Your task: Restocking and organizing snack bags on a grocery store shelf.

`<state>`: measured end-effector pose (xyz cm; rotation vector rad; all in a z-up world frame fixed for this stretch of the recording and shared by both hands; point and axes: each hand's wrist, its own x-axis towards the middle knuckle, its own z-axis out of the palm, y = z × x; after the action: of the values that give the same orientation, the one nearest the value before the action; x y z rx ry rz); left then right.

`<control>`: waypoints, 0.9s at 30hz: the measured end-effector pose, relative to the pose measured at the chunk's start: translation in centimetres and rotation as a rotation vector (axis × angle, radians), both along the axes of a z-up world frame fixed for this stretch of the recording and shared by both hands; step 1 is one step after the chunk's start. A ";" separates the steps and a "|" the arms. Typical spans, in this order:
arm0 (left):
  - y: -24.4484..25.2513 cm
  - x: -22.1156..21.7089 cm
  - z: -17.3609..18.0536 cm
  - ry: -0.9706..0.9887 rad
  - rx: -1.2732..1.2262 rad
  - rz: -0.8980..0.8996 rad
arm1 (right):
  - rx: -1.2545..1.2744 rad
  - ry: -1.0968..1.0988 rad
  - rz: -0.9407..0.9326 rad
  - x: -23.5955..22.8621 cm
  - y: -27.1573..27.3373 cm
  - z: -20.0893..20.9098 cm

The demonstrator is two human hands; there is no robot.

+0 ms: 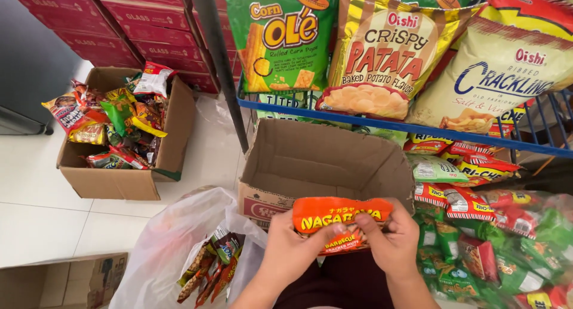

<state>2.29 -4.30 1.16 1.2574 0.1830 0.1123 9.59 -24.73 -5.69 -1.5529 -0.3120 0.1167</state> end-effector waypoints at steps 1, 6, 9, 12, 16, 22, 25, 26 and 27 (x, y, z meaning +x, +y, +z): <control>0.0 0.0 0.0 0.000 0.000 0.000 | 0.000 0.000 0.000 0.1 0.1 0.1; 0.7 0.1 1.1 -0.035 -0.100 0.130 | -0.062 -0.094 -0.081 0.7 -0.9 -0.6; 0.6 0.1 0.0 -0.011 -0.048 0.156 | 0.006 -0.104 0.006 0.7 0.0 2.0; 1.1 0.5 0.7 -0.038 -0.036 0.188 | 0.158 -0.159 0.236 0.4 1.2 5.5; 1.9 0.8 1.4 -0.062 -0.020 0.170 | 0.109 -0.133 0.453 1.4 -0.5 6.5; 4.2 1.5 5.1 -0.164 0.267 -0.061 | -0.310 -0.560 0.609 3.3 -0.7 10.7; 5.1 1.9 7.1 -0.167 0.397 -0.081 | -0.356 -0.525 0.608 4.6 -1.2 11.7; 5.4 2.1 7.4 -0.212 0.238 -0.136 | -0.314 -0.384 0.592 5.2 -1.6 11.6; 5.7 2.2 7.7 -0.248 0.081 -0.194 | -0.266 -0.241 0.578 5.7 -1.9 11.5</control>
<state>4.47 1.36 8.90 1.3236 -0.1585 0.1080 15.28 -26.59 5.83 -1.7014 -0.9655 0.4377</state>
